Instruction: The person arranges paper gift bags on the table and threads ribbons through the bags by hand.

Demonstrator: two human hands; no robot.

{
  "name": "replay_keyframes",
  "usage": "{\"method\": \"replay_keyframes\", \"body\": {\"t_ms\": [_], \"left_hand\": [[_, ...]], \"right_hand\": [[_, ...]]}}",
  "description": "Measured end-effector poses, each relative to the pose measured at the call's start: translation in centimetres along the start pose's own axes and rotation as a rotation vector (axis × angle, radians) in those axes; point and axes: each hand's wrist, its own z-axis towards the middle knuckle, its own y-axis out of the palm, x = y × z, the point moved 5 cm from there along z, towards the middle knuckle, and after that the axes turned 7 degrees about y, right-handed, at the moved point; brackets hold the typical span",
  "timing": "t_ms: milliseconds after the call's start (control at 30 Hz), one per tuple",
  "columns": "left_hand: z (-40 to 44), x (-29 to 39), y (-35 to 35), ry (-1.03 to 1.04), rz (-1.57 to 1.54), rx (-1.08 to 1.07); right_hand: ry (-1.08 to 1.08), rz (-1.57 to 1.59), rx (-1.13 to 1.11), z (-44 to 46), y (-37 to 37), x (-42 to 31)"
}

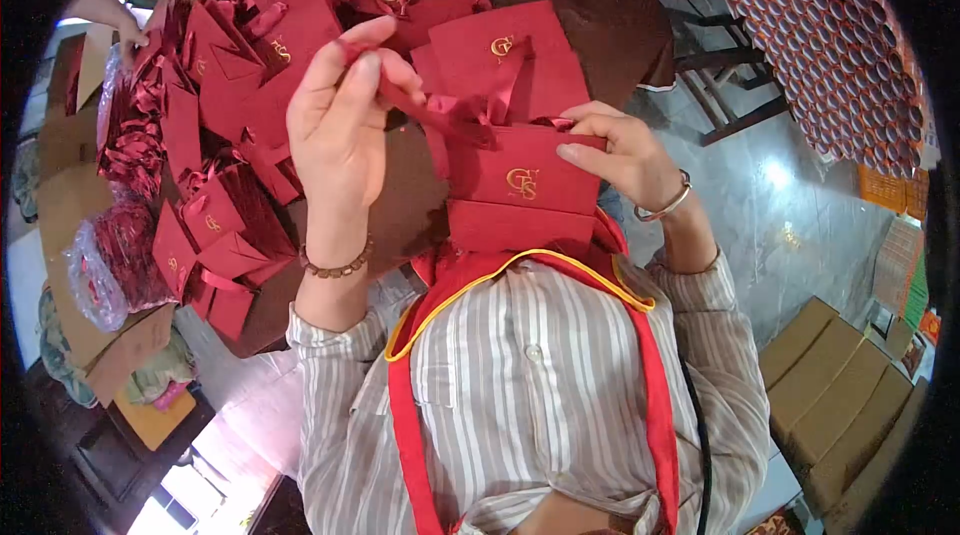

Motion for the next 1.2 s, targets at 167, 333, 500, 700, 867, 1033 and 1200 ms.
{"method": "replay_keyframes", "body": {"t_ms": [167, 333, 500, 700, 867, 1033, 1200], "left_hand": [[-1.4, -2.1, 1.6, -0.235, 0.219, -0.178], [-3.4, -3.6, 4.6, -0.06, 0.571, -0.481], [-5.4, -4.8, 5.9, 0.01, 0.804, -0.607], [-5.7, -6.0, 5.9, 0.035, 0.789, -0.438], [-5.3, -6.0, 4.5, 0.034, 0.846, -0.403], [-5.4, -5.3, 4.4, -0.006, 0.817, -0.352], [-5.2, -5.3, 4.4, -0.061, 0.772, -0.334]], "right_hand": [[-0.017, 0.012, -0.032, -0.1, -0.4, 0.1], [-0.165, 0.027, -0.086, -0.2, -0.7, 0.2], [-0.057, -0.186, -0.043, -0.2, -1.0, 0.1], [0.019, -0.13, 0.095, 0.2, -1.0, 0.3], [0.089, 0.079, -0.034, 0.8, 0.6, 0.9], [0.39, 0.557, -0.304, 0.2, 1.2, 1.2], [0.339, 0.442, -0.188, -0.3, 1.2, 1.2]]}}
